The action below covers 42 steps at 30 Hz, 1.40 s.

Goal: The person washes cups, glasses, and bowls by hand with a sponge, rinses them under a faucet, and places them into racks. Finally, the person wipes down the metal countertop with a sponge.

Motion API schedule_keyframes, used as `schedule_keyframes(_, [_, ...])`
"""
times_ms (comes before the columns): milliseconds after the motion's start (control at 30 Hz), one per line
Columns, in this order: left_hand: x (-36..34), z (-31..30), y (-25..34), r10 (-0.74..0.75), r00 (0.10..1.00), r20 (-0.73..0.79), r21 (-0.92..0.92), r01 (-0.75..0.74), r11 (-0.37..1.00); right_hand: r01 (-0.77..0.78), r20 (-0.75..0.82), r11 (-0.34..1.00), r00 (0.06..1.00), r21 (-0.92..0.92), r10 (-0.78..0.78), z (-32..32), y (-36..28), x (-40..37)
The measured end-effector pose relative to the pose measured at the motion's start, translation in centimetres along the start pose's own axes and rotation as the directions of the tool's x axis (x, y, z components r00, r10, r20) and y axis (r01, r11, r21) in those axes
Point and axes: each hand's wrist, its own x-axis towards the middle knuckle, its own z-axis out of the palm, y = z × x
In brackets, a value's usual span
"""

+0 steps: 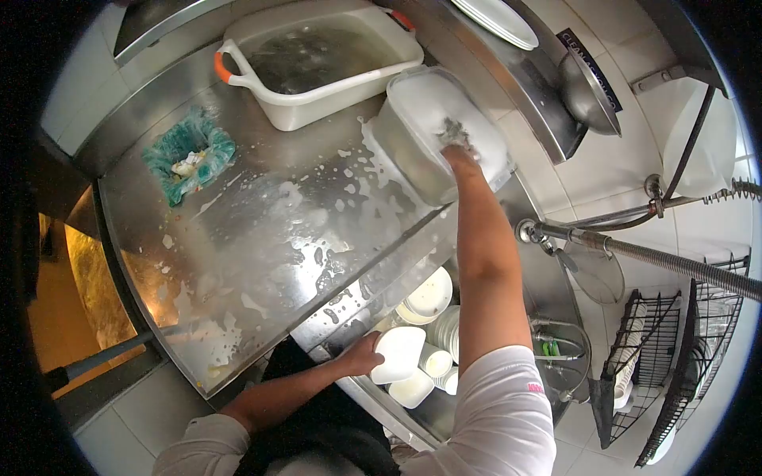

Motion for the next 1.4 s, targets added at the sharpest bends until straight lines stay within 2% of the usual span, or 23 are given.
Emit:
schedule_keyframes(67, [0.5, 0.5, -1.4, 0.001, 1.000, -0.014, -0.043, -0.002, 0.999, 0.409, 0.350, 0.874, 0.884, -0.261, -0.309, -1.5, 0.1, -1.4])
schedule_keyframes(100, [0.5, 0.5, -1.5, -0.005, 1.000, 0.000, -0.028, 0.005, 1.000, 0.394, 0.349, 0.885, 0.889, -0.249, -0.298, 4.4, 4.9, 5.3])
schedule_keyframes(167, [0.8, 0.3, -1.5, -0.030, 0.999, -0.018, 0.069, 0.031, 0.997, 0.417, -0.302, 0.902, 0.879, 0.111, -0.369, 15.9, 4.7, 19.0])
schedule_keyframes(200, [0.9, 0.4, -2.1, -0.019, 1.000, -0.019, 0.036, 0.020, 0.999, 0.398, -0.307, 0.908, 0.887, 0.133, -0.344, 11.7, 8.5, 16.1])
schedule_keyframes(267, [1.2, 0.4, -3.0, -0.006, 0.999, -0.046, 0.093, 0.011, 0.996, 0.544, -0.220, 0.727, 0.716, -0.420, -0.663, 4.9, 4.5, 7.0])
schedule_keyframes(300, [1.2, 0.4, -3.1, 0.013, 0.997, -0.080, 0.128, -0.002, 0.992, 0.537, -0.392, 0.843, 0.771, -0.022, -0.502, 4.0, 4.2, 5.6])
schedule_keyframes(333, [0.4, 0.2, -0.7, -0.028, 0.996, -0.084, 0.136, 0.040, 0.990, 0.485, -0.481, 0.787, 0.831, 0.382, -0.279, 3.4, 4.2, 4.2])
schedule_keyframes(400, [2.1, 0.0, -3.8, -0.031, 0.996, -0.080, 0.119, 0.040, 0.992, 0.445, -0.608, 0.871, 0.638, -0.210, -0.473, -0.2, 4.8, -0.5])
schedule_keyframes(433, [1.9, 0.1, -5.5, -0.037, 0.995, -0.092, 0.077, 0.044, 0.996, 0.446, -0.607, 0.789, 0.786, 0.423, -0.119, -2.5, 5.1, -5.0])
schedule_keyframes(467, [0.8, 0.0, -3.0, -0.064, 0.995, -0.077, 0.060, 0.069, 0.996, 0.308, -0.393, 0.373, 0.902, 0.875, 0.178, -3.4, 5.6, -8.6])
schedule_keyframes(533, [0.6, -0.2, -0.8, -0.125, 0.990, -0.060, -0.080, 0.120, 0.990, 0.204, -0.309, 0.386, 0.922, 0.900, 0.232, 0.0, 8.6, -11.7])
schedule_keyframes(600, [1.0, 0.2, -1.1, -0.234, 0.970, -0.064, -0.275, 0.208, 0.939, 0.253, -0.260, 0.269, 0.966, 0.929, -0.009, 2.0, 11.2, -21.9])
schedule_keyframes(633, [0.8, 0.7, -0.2, -0.304, 0.950, -0.071, -0.352, 0.262, 0.899, 0.218, -0.201, 0.081, 0.964, 0.973, -0.175, 7.0, 12.2, -23.3])
schedule_keyframes(700, [0.9, 1.6, 1.1, -0.248, 0.968, 0.027, -0.513, 0.227, 0.828, 0.334, -0.300, 0.211, 0.938, 0.919, -0.175, 11.3, 13.9, -31.3])
schedule_keyframes(767, [0.9, 3.0, 2.9, -0.275, 0.961, 0.020, -0.517, 0.246, 0.820, 0.196, -0.127, 0.309, 0.965, 0.931, -0.228, 14.6, 15.7, -37.3])
schedule_keyframes(833, [1.5, 4.0, 3.1, -0.269, 0.960, 0.079, -0.539, 0.268, 0.799, 0.517, -0.419, 0.557, 0.855, 0.650, -0.305, 21.7, 16.5, -40.7])
schedule_keyframes(1033, [1.9, 9.1, 2.6, -0.231, 0.971, 0.055, -0.254, 0.237, 0.938, 0.405, -0.322, 0.813, 0.903, 0.418, -0.284, 22.6, 21.8, -44.8])
schedule_keyframes(1100, [2.2, 11.5, 3.2, -0.279, 0.960, 0.023, -0.244, 0.276, 0.930, 0.358, -0.391, 0.791, 0.905, 0.495, -0.165, 22.1, 23.4, -44.8])
schedule_keyframes(1167, [3.1, 12.2, 2.9, -0.259, 0.954, 0.150, -0.235, 0.289, 0.928, 0.320, -0.314, 0.617, 0.942, 0.719, -0.122, 21.5, 23.1, -44.7])
schedule_keyframes(1233, [3.7, 12.3, 4.6, -0.258, 0.964, 0.068, -0.213, 0.267, 0.940, 0.375, -0.316, 0.409, 0.926, 0.832, -0.206, 21.2, 23.8, -45.5])
schedule_keyframes(1300, [3.2, 13.3, 6.3, -0.245, 0.969, 0.020, -0.171, 0.245, 0.954, 0.376, -0.216, 0.670, 0.925, 0.641, -0.312, 23.5, 25.6, -44.6])
schedule_keyframes(1367, [2.5, 14.8, 7.2, -0.267, 0.964, 0.020, -0.162, 0.266, 0.950, 0.465, -0.330, 0.701, 0.884, 0.541, -0.331, 24.1, 26.5, -43.1])
schedule_keyframes(1400, [3.1, 14.8, 5.8, -0.288, 0.958, 0.011, -0.210, 0.284, 0.936, 0.462, -0.331, 0.591, 0.886, 0.661, -0.323, 23.8, 26.3, -43.0])
